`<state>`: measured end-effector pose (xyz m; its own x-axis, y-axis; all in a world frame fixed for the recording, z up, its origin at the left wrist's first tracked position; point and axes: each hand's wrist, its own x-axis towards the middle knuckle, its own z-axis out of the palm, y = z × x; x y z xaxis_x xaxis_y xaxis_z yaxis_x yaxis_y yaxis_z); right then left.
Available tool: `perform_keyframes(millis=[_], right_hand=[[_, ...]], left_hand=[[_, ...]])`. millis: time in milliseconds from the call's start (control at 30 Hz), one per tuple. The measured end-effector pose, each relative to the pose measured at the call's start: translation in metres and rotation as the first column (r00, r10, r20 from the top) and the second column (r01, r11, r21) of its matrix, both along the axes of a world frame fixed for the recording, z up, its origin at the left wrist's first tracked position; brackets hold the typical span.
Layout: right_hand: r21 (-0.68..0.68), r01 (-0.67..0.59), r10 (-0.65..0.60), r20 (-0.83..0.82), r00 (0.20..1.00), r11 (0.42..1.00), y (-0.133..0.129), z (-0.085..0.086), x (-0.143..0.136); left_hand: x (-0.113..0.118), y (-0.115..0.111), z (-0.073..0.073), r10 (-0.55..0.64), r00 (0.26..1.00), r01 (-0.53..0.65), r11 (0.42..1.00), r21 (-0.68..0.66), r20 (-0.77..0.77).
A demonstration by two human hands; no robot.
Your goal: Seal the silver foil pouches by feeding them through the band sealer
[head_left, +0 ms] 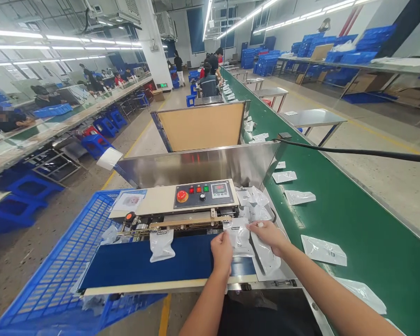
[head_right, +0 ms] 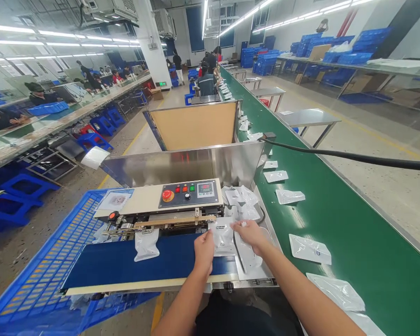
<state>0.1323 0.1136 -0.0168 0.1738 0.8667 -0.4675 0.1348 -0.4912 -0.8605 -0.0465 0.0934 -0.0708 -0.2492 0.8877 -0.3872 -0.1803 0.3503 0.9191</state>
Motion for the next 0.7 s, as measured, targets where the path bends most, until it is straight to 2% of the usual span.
perform_keyframes(millis=[67,100,167,200,233,267,333,400,433,467,567,700], right_hand=[[-0.018,-0.034,0.034,-0.03,0.999,0.999,0.0,0.005,-0.008],[-0.008,-0.034,0.034,-0.031,0.999,0.999,-0.003,0.008,-0.011],[0.051,-0.002,0.003,-0.023,1.0,0.999,-0.014,0.011,-0.014],[0.082,0.019,-0.017,-0.026,1.0,0.996,-0.021,0.013,-0.016],[0.11,0.041,-0.037,-0.035,0.999,0.993,-0.029,0.014,-0.019],[0.131,0.06,-0.054,-0.052,0.997,0.99,-0.036,0.015,-0.022],[0.158,0.093,-0.077,-0.101,0.992,0.983,-0.047,0.017,-0.03],[0.192,0.118,-0.086,-0.168,0.982,0.974,-0.053,0.018,-0.038],[0.216,0.139,-0.093,-0.208,0.974,0.967,-0.055,0.018,-0.04],[0.236,0.168,-0.107,-0.25,0.962,0.957,-0.056,0.018,-0.04],[0.218,0.236,-0.159,-0.32,0.934,0.947,-0.057,0.014,-0.029],[0.161,0.101,-0.066,-0.212,0.975,0.982,-0.062,0.004,-0.007]], left_hand=[[-0.024,-0.005,0.004,0.091,0.996,-0.091,0.996,0.01,0.02],[-0.036,-0.009,0.007,0.173,0.985,-0.173,0.984,0.034,0.007],[-0.055,-0.024,0.016,0.354,0.933,-0.345,0.931,0.117,-0.066],[-0.06,-0.034,0.021,0.405,0.908,-0.387,0.909,0.157,-0.108],[-0.06,-0.043,0.025,0.393,0.909,-0.367,0.913,0.18,-0.14],[-0.056,-0.052,0.03,0.317,0.937,-0.289,0.94,0.18,-0.149],[-0.037,-0.066,0.037,0.007,0.994,0.009,0.988,0.154,-0.106],[-0.013,-0.072,0.041,-0.258,0.964,0.265,0.949,0.17,-0.066],[-0.002,-0.071,0.042,-0.309,0.949,0.314,0.931,0.184,-0.056],[0.006,-0.069,0.042,-0.312,0.949,0.315,0.929,0.194,-0.044],[0.016,-0.058,0.043,-0.208,0.977,0.196,0.961,0.196,0.038],[0.015,-0.047,0.041,-0.164,0.971,0.138,0.978,0.154,0.172]])
